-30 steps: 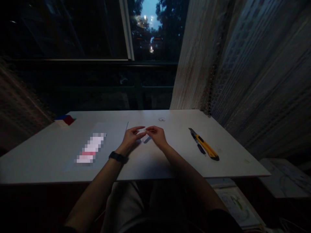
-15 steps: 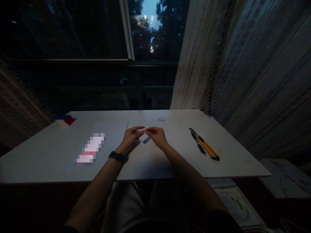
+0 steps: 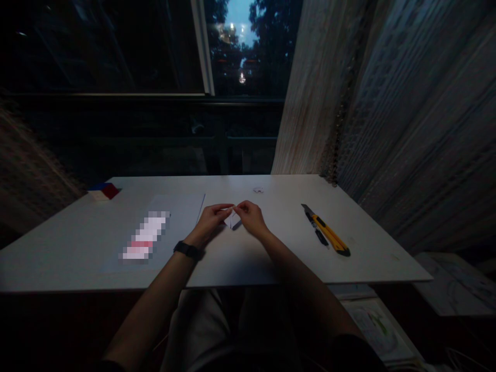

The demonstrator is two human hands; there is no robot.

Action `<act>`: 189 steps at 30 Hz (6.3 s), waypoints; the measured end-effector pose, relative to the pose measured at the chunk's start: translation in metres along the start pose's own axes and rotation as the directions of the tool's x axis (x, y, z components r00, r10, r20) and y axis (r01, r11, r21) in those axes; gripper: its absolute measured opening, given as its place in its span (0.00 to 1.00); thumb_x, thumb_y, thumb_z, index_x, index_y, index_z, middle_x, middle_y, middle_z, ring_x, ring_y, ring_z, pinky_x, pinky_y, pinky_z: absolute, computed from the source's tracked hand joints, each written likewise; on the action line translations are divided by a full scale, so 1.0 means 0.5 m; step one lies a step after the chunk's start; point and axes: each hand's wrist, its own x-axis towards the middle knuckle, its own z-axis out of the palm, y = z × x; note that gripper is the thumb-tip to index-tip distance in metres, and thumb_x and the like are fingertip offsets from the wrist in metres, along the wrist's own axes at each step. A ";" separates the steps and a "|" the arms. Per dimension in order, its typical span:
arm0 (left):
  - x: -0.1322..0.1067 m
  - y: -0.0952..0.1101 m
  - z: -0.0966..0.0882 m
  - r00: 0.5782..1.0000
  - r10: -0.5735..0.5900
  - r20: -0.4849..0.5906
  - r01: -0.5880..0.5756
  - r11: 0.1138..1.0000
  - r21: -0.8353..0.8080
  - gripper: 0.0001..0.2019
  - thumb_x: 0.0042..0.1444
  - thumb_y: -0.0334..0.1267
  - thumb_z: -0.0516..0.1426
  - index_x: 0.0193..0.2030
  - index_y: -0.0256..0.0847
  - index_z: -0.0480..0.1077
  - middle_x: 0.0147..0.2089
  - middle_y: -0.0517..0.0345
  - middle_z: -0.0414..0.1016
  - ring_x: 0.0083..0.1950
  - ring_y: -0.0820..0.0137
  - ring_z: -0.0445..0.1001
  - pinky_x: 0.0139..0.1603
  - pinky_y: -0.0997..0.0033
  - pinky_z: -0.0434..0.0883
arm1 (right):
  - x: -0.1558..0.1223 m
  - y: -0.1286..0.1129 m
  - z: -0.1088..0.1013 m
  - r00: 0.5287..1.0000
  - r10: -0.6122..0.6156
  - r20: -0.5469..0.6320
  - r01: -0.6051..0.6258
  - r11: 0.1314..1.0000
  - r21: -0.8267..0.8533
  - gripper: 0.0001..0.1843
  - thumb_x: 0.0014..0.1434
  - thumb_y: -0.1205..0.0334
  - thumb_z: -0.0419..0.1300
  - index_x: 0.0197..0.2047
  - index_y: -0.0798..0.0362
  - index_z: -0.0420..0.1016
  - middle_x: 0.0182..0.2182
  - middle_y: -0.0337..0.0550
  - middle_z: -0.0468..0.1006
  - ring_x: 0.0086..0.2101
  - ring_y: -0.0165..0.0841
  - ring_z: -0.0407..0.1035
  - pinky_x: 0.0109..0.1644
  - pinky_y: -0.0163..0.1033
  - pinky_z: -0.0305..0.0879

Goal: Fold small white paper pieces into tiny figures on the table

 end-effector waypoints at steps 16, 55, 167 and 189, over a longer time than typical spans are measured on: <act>-0.003 -0.003 -0.004 0.998 -0.043 0.046 0.044 0.999 -0.027 0.27 0.37 0.38 0.65 0.47 0.30 0.70 0.25 0.55 0.74 0.25 0.73 0.71 0.29 0.73 0.66 | -0.011 -0.014 -0.001 0.999 -0.042 -0.030 0.036 0.982 -0.185 0.13 0.51 0.51 0.56 0.27 0.53 0.66 0.21 0.36 0.70 0.23 0.28 0.63 0.27 0.33 0.57; 0.002 -0.006 -0.005 0.997 0.078 0.000 -0.077 0.977 0.198 0.21 0.34 0.37 0.64 0.39 0.35 0.70 0.17 0.68 0.62 0.18 0.80 0.58 0.21 0.79 0.53 | -0.004 -0.009 0.002 1.000 -0.006 0.022 0.002 0.985 0.172 0.13 0.38 0.60 0.67 0.27 0.53 0.69 0.22 0.35 0.72 0.25 0.28 0.67 0.30 0.35 0.64; 0.003 -0.007 -0.007 0.965 0.203 0.168 -0.263 0.798 0.542 0.21 0.55 0.50 0.47 0.20 0.37 0.63 0.19 0.64 0.59 0.25 0.75 0.57 0.26 0.74 0.54 | -0.006 -0.029 -0.023 0.920 0.145 0.365 -0.227 0.955 0.192 0.17 0.34 0.66 0.65 0.30 0.53 0.64 0.11 0.26 0.64 0.13 0.21 0.53 0.19 0.28 0.47; 0.003 -0.009 -0.002 0.946 0.185 0.266 -0.316 0.707 0.633 0.16 0.54 0.44 0.48 0.24 0.36 0.66 0.21 0.62 0.64 0.26 0.74 0.61 0.28 0.74 0.57 | 0.005 -0.019 -0.040 0.900 0.186 0.395 -0.288 0.933 0.216 0.20 0.29 0.67 0.67 0.29 0.54 0.65 0.12 0.27 0.67 0.14 0.22 0.57 0.22 0.30 0.55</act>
